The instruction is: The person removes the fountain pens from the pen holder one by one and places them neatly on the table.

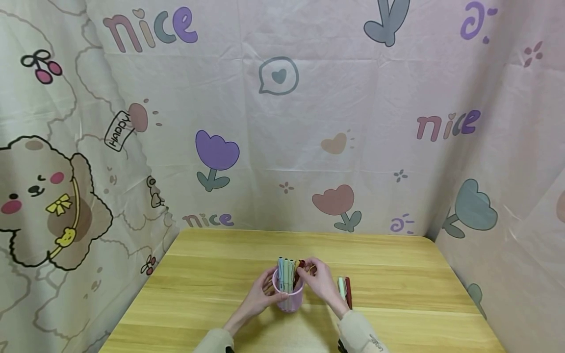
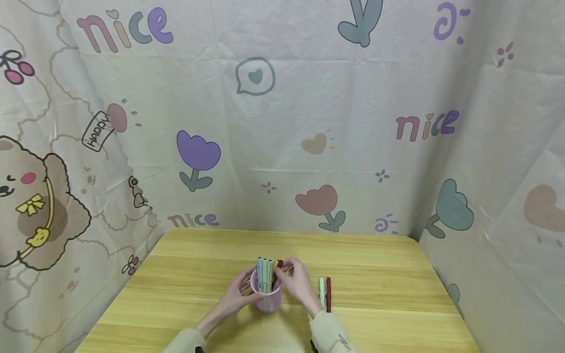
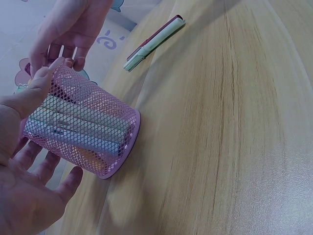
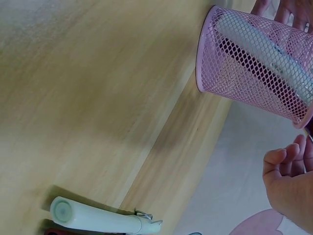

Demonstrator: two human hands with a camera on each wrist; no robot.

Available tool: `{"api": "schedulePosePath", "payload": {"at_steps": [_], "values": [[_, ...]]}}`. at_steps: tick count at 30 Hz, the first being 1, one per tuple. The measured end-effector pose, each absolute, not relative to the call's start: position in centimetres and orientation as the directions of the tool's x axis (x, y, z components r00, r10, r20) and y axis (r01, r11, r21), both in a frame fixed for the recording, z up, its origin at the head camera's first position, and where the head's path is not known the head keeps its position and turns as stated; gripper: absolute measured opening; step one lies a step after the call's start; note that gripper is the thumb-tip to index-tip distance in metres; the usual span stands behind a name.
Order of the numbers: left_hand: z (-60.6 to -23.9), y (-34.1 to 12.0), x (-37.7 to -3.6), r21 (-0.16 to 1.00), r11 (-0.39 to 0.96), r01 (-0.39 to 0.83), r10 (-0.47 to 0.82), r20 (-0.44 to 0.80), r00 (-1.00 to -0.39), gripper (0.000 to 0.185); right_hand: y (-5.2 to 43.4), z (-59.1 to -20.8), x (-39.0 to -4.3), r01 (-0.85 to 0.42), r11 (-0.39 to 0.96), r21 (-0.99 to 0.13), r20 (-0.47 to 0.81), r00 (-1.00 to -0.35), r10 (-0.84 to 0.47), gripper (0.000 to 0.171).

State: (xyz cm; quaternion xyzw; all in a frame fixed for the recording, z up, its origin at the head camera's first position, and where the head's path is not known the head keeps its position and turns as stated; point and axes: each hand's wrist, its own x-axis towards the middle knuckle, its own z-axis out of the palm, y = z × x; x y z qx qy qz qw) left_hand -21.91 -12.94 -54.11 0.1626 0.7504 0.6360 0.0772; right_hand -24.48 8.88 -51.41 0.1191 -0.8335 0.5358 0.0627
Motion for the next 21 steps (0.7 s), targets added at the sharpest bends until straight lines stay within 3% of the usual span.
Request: {"api": "schedulePosePath", "payload": {"at_steps": [21], "values": [[-54.0, -12.9, -21.8, 0.981, 0.128, 0.145, 0.341, 0.094, -0.936, 0.089, 9.4, -50.0, -23.3, -0.238, 0.229, -0.944, 0.236, -0.971, -0.033, 0.018]]}}
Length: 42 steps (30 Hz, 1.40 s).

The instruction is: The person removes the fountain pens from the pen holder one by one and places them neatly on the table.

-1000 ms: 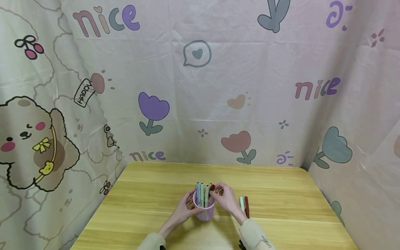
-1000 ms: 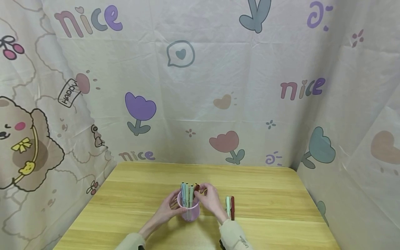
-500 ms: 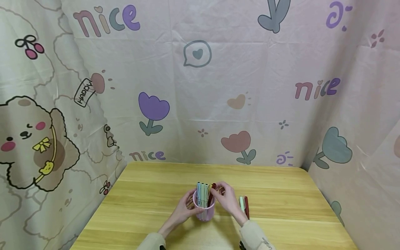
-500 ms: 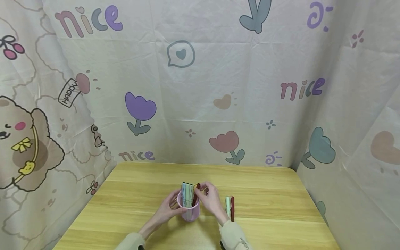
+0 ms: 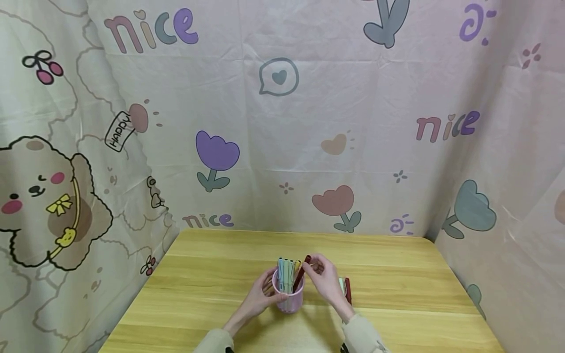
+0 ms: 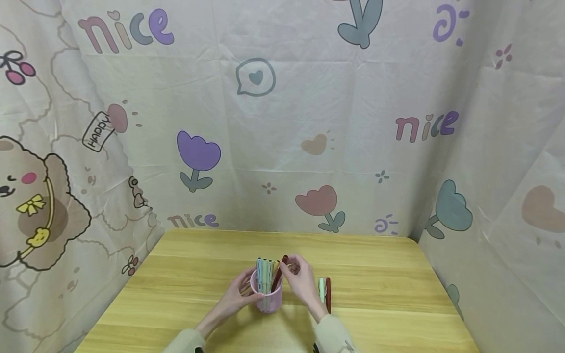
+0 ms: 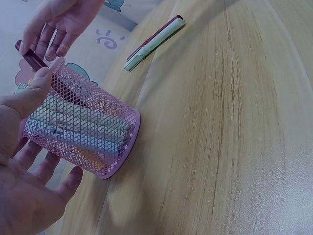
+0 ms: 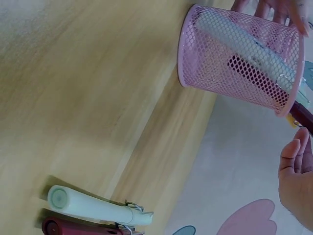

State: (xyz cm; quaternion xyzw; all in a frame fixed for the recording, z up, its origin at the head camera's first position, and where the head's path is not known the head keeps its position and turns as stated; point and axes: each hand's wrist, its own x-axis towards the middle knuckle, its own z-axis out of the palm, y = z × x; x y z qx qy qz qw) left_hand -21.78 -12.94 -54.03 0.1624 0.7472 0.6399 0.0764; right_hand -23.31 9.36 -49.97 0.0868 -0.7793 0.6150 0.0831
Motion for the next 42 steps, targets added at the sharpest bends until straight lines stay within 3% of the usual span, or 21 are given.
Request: {"api": "schedulePosePath", "payload": {"at_steps": [12, 32, 42], "values": [[-54.0, -12.9, -21.5, 0.980, 0.132, 0.151, 0.342, 0.099, -0.935, 0.089, 10.1, -49.1, -22.9, -0.341, 0.085, -0.936, 0.340, -0.940, -0.031, 0.020], [-54.1, -13.0, -21.6, 0.981, 0.133, 0.139, 0.329, 0.088, -0.940, 0.089, 11.0, -47.4, -22.7, -0.394, -0.052, -0.918, 0.389, -0.917, 0.086, 0.024], [-54.0, -12.9, -21.6, 0.981, 0.130, 0.144, 0.327, 0.094, -0.940, 0.090, 12.1, -46.8, -22.3, -0.399, -0.009, -0.917, 0.395, -0.911, 0.116, 0.030]]}}
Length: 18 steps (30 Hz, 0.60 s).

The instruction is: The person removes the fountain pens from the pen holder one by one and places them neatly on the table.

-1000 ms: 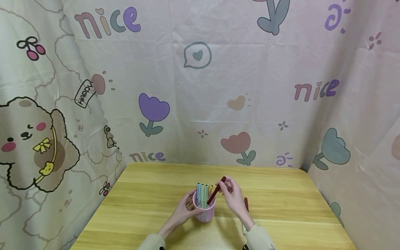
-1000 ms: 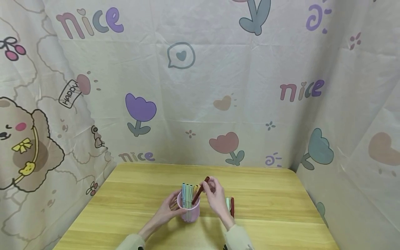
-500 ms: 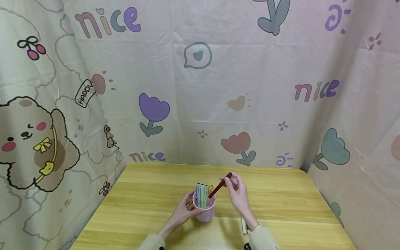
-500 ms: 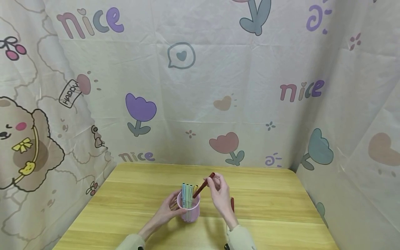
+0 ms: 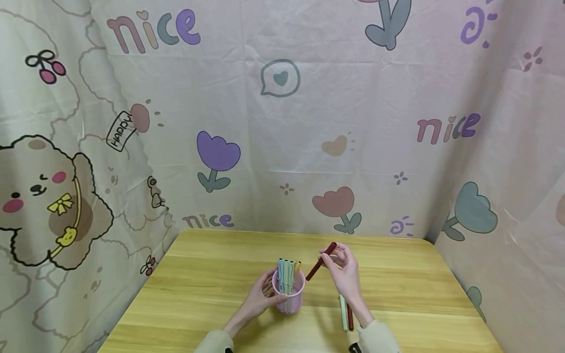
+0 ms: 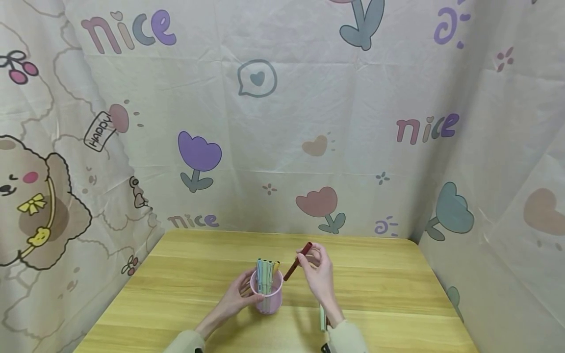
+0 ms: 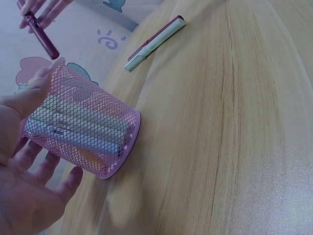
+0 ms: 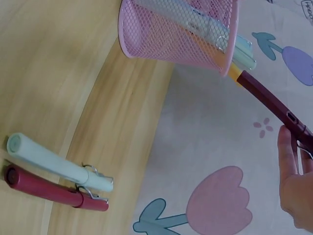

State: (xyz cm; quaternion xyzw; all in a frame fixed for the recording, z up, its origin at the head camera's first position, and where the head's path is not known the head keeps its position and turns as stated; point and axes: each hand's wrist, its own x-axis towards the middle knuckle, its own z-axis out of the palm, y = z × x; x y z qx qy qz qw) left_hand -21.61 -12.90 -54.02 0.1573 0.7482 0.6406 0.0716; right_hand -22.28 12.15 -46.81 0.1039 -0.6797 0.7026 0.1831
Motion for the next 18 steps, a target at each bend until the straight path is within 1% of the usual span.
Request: {"api": "schedulePosePath", "payload": {"at_steps": [7, 18], "values": [[-53.8, -12.9, -21.5, 0.982, 0.126, 0.139, 0.331, 0.091, -0.939, 0.089, 13.4, -46.7, -22.0, -0.374, 0.040, -0.927, 0.376, -0.915, 0.149, 0.031], [-54.0, -12.9, -21.6, 0.981, 0.132, 0.142, 0.330, 0.092, -0.940, 0.091, 15.7, -47.0, -21.4, -0.280, -0.010, -0.960, 0.272, -0.942, 0.195, 0.033]]}}
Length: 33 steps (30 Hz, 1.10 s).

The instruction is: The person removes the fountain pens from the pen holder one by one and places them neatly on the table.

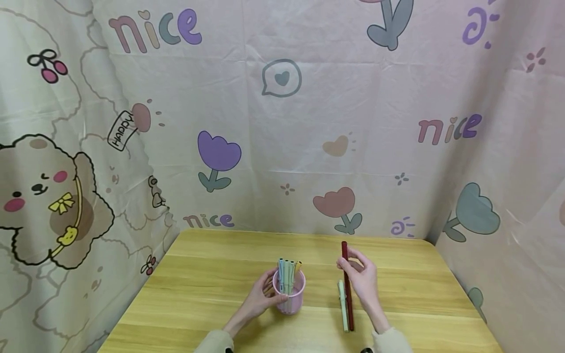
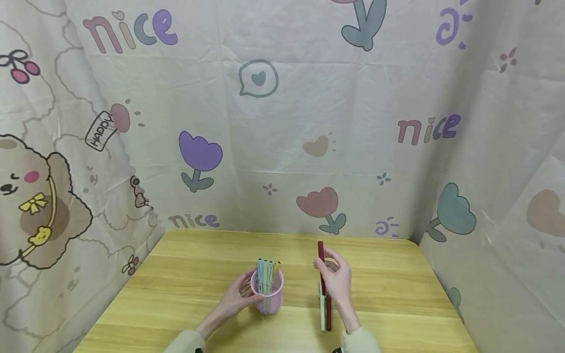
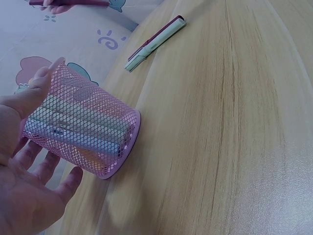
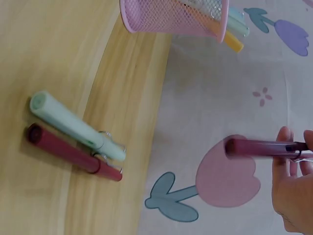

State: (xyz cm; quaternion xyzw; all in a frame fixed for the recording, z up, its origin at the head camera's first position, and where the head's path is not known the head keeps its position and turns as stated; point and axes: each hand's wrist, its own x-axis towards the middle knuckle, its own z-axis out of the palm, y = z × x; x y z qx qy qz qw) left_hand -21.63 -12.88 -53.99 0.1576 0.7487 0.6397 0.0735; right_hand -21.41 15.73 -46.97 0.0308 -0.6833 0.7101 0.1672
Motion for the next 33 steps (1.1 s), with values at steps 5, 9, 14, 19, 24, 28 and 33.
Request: {"api": "schedulePosePath", "payload": {"at_steps": [5, 9, 14, 19, 24, 28, 33], "values": [[-53.9, -12.8, -21.6, 0.982, 0.134, 0.132, 0.327, 0.082, -0.942, 0.091, 16.8, -47.4, -21.0, -0.223, -0.004, -0.975, 0.217, -0.954, 0.206, 0.039], [-53.9, -12.8, -21.5, 0.983, 0.130, 0.126, 0.326, 0.078, -0.942, 0.090, 17.4, -48.2, -20.9, -0.219, -0.022, -0.976, 0.209, -0.955, 0.209, 0.040], [-53.9, -12.9, -21.4, 0.985, 0.123, 0.119, 0.327, 0.073, -0.942, 0.090, 18.0, -48.9, -20.8, -0.186, -0.013, -0.983, 0.179, -0.962, 0.208, 0.042], [-53.8, -12.9, -21.4, 0.985, 0.122, 0.118, 0.327, 0.072, -0.942, 0.089, 18.6, -49.6, -20.7, -0.104, 0.040, -0.994, 0.111, -0.964, 0.243, 0.044], [-53.8, -12.9, -21.4, 0.985, 0.121, 0.120, 0.324, 0.075, -0.943, 0.090, 19.3, -50.7, -20.4, -0.126, 0.122, -0.985, 0.155, -0.949, 0.274, 0.043], [-53.9, -12.9, -21.4, 0.983, 0.129, 0.129, 0.325, 0.081, -0.942, 0.091, 19.7, -51.5, -20.2, -0.182, 0.117, -0.976, 0.208, -0.940, 0.272, 0.036], [-54.1, -12.9, -21.6, 0.983, 0.131, 0.129, 0.327, 0.080, -0.942, 0.092, 20.1, -51.9, -20.2, -0.033, 0.147, -0.989, 0.073, -0.959, 0.275, 0.043]]}}
